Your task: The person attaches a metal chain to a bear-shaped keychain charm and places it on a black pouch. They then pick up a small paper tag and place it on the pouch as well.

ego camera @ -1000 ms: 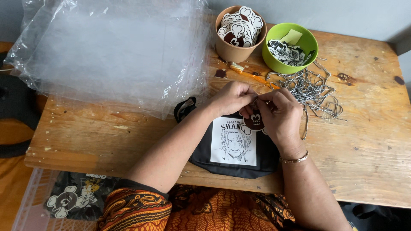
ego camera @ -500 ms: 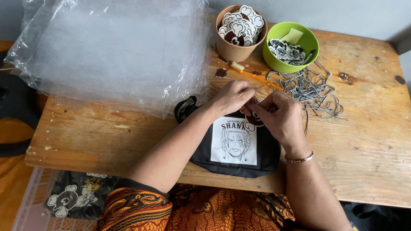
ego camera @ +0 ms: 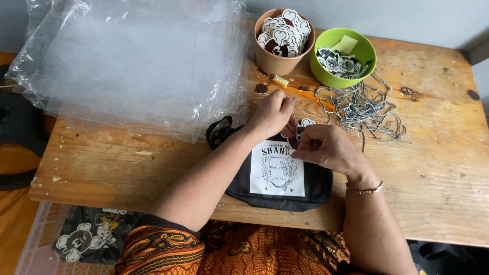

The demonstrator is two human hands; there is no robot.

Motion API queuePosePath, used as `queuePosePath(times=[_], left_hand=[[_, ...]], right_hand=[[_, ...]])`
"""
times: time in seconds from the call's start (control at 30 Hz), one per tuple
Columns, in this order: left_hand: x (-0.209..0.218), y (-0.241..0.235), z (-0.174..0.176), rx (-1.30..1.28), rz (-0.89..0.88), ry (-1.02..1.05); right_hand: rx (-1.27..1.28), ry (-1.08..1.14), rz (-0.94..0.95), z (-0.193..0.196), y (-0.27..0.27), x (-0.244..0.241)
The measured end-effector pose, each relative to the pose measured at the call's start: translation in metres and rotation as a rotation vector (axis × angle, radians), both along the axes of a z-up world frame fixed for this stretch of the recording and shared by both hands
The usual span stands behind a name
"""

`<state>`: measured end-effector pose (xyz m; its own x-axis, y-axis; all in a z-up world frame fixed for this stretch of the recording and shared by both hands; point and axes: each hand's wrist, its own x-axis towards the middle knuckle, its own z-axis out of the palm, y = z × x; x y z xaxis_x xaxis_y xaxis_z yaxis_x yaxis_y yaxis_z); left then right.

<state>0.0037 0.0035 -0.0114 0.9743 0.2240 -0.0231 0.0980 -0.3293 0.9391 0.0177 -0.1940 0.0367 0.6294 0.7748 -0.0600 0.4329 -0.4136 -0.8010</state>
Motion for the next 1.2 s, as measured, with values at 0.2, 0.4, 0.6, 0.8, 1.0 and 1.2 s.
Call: queuePosePath(times=[0.2,0.4,0.6,0.8,1.0,1.2], left_hand=[[-0.003,0.002,0.002,-0.26,-0.224,-0.015],[-0.034,-0.002,0.067,0.293,-0.358,-0.016],[-0.053,-0.014,0.087,0.558,-0.51,-0.022],[-0.065,-0.023,0.096,0.771,-0.569,0.068],[-0.096,-0.044,0.128,0.89,-0.677,0.198],[-0.112,-0.048,0.095,0.905,-0.685,0.394]], right_hand=[[0.089,-0.017,-0.141,0.027,0.002,-0.009],[-0.17,-0.59,-0.379,-0.009,-0.011,0.017],[-0.291,-0.49,-0.322,0.006,-0.006,0.009],[-0.307,-0.465,-0.298,-0.008,-0.011,0.019],[-0.372,-0.431,-0.299,0.008,-0.006,0.01],[-0.385,-0.432,-0.281,0.01,-0.003,0.012]])
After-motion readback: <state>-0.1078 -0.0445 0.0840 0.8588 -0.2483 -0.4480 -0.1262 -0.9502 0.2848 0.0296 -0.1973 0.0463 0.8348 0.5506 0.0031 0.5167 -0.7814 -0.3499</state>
